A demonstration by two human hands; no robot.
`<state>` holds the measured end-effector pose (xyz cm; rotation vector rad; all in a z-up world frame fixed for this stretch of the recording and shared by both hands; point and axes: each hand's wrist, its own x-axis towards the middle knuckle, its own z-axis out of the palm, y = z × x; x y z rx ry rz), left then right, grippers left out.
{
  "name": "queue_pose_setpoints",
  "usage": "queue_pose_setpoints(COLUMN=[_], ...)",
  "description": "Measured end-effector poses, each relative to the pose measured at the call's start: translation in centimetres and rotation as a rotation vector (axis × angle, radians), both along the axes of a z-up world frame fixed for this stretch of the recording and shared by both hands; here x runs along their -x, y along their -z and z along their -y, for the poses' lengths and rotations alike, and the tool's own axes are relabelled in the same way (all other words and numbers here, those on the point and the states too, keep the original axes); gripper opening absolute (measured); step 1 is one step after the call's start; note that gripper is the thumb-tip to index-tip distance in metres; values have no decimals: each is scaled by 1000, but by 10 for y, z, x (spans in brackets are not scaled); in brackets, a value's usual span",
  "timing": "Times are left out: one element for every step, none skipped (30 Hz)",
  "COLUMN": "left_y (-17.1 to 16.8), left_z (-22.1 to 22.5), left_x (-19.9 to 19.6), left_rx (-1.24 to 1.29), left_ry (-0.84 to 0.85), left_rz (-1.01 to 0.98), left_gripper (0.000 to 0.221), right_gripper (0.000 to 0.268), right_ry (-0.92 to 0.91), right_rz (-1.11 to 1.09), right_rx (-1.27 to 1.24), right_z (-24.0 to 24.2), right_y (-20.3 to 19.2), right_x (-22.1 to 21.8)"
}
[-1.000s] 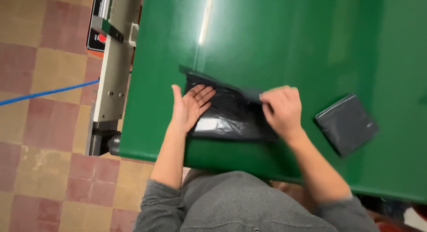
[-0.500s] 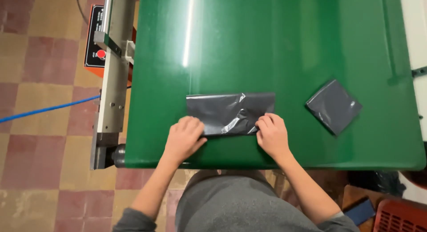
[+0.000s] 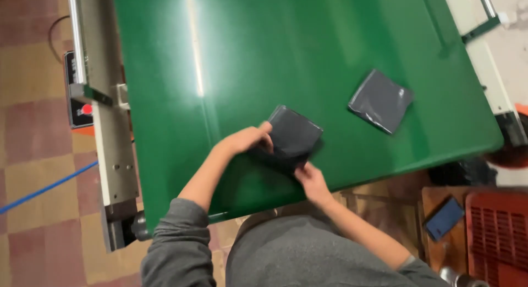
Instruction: Folding black plastic bags produced by a machine and stacking them in a red crate.
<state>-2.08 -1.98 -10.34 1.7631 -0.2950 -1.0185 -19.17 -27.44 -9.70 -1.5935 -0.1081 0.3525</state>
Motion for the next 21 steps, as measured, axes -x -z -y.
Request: queue_pose_setpoints(left_y=[3,5,8,-16,-39,-62,-65,-68,-70,-68,-65,-64,-67,-71,-75,-89,-102,-113,-121,-129,-138], left_z=[2,3,2,9,13,18,26,34,43,45,49,53,55,57,59,69,79,90,109,128,149], left_x=[-1,-3,-5,0,11,21,24,27,31,35,35,36,42,48,51,44,44,44,43,43,40], left_rx=[-2,-1,-1,-5,-82,-155,-160,-307,-450,-448,-469,-485,-473,-384,-291,-275,-129,15,19,84,146], left_ry=[19,-58,-137,-121,-185,-245,-225,-285,-337,-309,-341,-374,-346,-344,-331,-293,-299,-304,-285,-328,-371], left_rz=[0,81,163,164,357,553,556,714,873,877,990,1104,1125,1172,1217,1237,1229,1213,1208,1154,1105], left_gripper=[59,59,59,59,50,44,44,44,44,44,41,39,39,34,29,29,27,25,25,22,19], right_gripper=[36,32,30,30,34,39,39,38,38,38,37,35,35,36,38,38,43,49,49,55,61], right_ry=[19,184,344,358,391,423,437,424,418,439,425,411,434,454,481,510,590,662,677,744,795], right_rz=[0,-180,-358,-354,-461,-568,-566,-602,-638,-636,-618,-599,-580,-581,-580,-559,-485,-415,-422,-91,247], right_rx=[-2,-222,-448,-457,-474,-491,-507,-525,-545,-562,-592,-621,-641,-638,-641,-667,-370,-71,-79,-48,-14], right_z=[5,11,14,10,4,-1,-1,0,2,1,0,1,3,5,7,16,28,38,55,72,90], right_y=[8,17,26,5,-15,-35,-35,-36,-37,-31,-26,-21,-18,-15,-12,-15,-18,-20,-20,-20,-19], right_x=[-5,-9,-15,-25,-30,-35,-37,-39,-39,-36,-36,-36,-33,-31,-31,-32,-28,-24,-25,-26,-30])
